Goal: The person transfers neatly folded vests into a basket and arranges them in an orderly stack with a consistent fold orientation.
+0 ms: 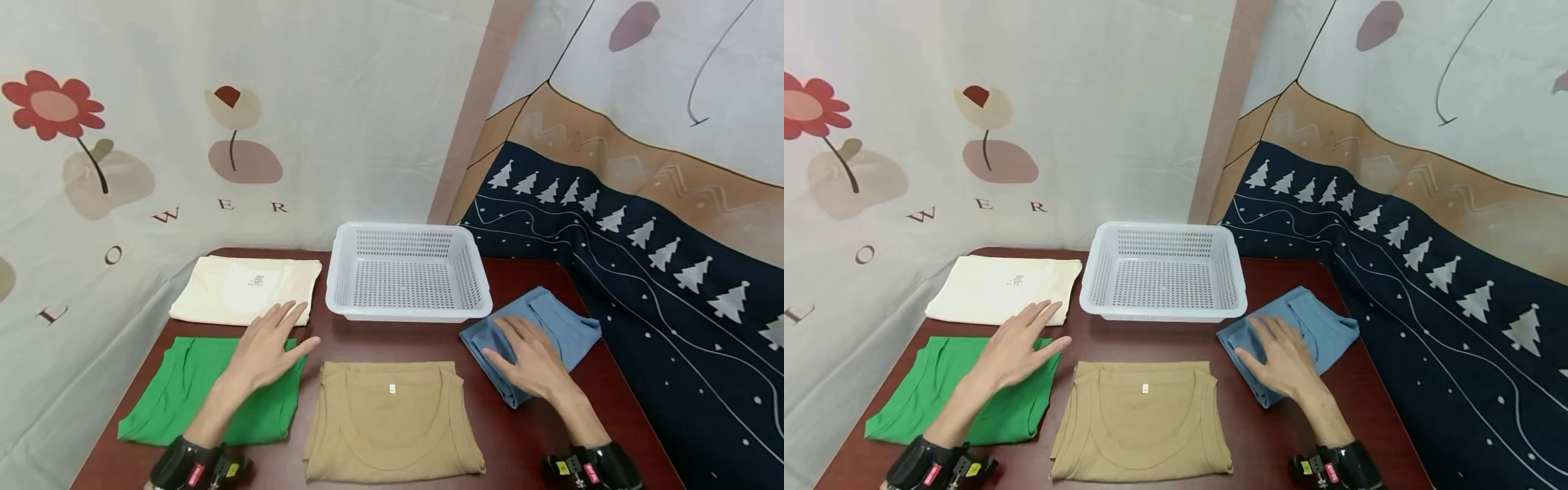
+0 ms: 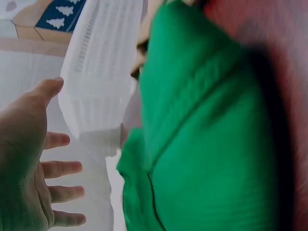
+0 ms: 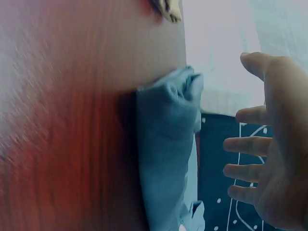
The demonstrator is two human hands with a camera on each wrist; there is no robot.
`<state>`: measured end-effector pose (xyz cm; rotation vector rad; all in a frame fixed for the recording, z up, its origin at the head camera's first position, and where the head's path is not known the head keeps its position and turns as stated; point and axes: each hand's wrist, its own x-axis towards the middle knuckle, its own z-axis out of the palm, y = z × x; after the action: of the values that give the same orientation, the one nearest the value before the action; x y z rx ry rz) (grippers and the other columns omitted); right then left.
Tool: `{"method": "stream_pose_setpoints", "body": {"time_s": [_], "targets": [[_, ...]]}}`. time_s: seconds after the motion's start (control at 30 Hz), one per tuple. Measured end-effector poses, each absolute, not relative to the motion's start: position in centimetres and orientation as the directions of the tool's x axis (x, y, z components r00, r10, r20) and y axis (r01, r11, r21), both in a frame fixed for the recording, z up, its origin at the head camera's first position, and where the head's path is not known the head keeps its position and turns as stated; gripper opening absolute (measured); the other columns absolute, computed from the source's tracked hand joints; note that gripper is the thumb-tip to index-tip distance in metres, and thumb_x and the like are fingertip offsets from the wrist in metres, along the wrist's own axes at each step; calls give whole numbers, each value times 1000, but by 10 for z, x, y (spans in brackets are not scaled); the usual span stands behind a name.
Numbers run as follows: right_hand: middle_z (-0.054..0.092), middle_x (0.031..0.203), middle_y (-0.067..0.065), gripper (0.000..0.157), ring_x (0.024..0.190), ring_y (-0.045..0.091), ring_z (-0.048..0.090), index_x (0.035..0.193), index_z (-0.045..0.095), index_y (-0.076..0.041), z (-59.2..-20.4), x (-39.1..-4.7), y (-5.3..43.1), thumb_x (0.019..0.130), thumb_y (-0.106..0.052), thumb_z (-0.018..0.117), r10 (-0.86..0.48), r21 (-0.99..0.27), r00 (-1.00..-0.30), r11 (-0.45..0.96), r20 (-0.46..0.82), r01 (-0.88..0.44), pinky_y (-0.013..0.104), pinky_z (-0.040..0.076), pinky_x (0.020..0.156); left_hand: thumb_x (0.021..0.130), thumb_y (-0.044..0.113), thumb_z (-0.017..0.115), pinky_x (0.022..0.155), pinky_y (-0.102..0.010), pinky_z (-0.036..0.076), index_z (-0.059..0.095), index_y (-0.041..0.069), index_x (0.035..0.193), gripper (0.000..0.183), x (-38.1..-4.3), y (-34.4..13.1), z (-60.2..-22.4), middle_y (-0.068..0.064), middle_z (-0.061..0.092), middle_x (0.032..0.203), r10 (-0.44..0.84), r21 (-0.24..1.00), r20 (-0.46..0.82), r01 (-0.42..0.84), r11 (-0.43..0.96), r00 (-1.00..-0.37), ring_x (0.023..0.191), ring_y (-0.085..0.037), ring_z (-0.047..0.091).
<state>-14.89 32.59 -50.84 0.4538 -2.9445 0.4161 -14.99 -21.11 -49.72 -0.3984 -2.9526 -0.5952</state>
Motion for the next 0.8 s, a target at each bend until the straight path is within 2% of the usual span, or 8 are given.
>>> {"method": "stream_pose_setpoints", "body": {"time_s": [0.17, 0.37, 0.63, 0.8], "targets": [[61, 163, 25, 75, 151, 53, 56, 160, 61, -3, -508, -139, 314, 104, -50, 78, -294, -282, -938, 899, 182, -336, 77, 44, 124, 108, 53, 73, 121, -74, 47, 53, 11, 168, 76, -133, -200, -494, -27, 56, 168, 246, 409, 202, 310, 858, -948, 154, -54, 55], [63, 162, 22, 75, 150, 50, 57, 159, 61, -4, -506, -124, 295, 104, -51, 78, -295, -366, -946, 872, 136, -325, 76, 49, 120, 109, 48, 74, 116, -73, 53, 50, 12, 170, 74, -111, -183, -495, -23, 55, 170, 239, 541, 168, 292, 789, -956, 151, -51, 59], [67, 156, 24, 62, 146, 45, 64, 154, 64, 3, -509, -112, 270, 104, -28, 83, -414, -443, -893, 776, 179, -449, 67, 56, 115, 107, 37, 78, 120, -69, 53, 56, -2, 162, 71, -97, -165, -498, -30, 59, 164, 256, 583, 161, 301, 755, -953, 149, -52, 61], [66, 158, 24, 62, 147, 44, 64, 157, 61, 3, -511, -107, 262, 106, -28, 81, -446, -469, -888, 764, 114, -444, 64, 55, 118, 105, 33, 81, 123, -66, 52, 57, -10, 157, 72, -94, -159, -503, -35, 60, 160, 236, 601, 100, 247, 760, -967, 150, -53, 60]]}}
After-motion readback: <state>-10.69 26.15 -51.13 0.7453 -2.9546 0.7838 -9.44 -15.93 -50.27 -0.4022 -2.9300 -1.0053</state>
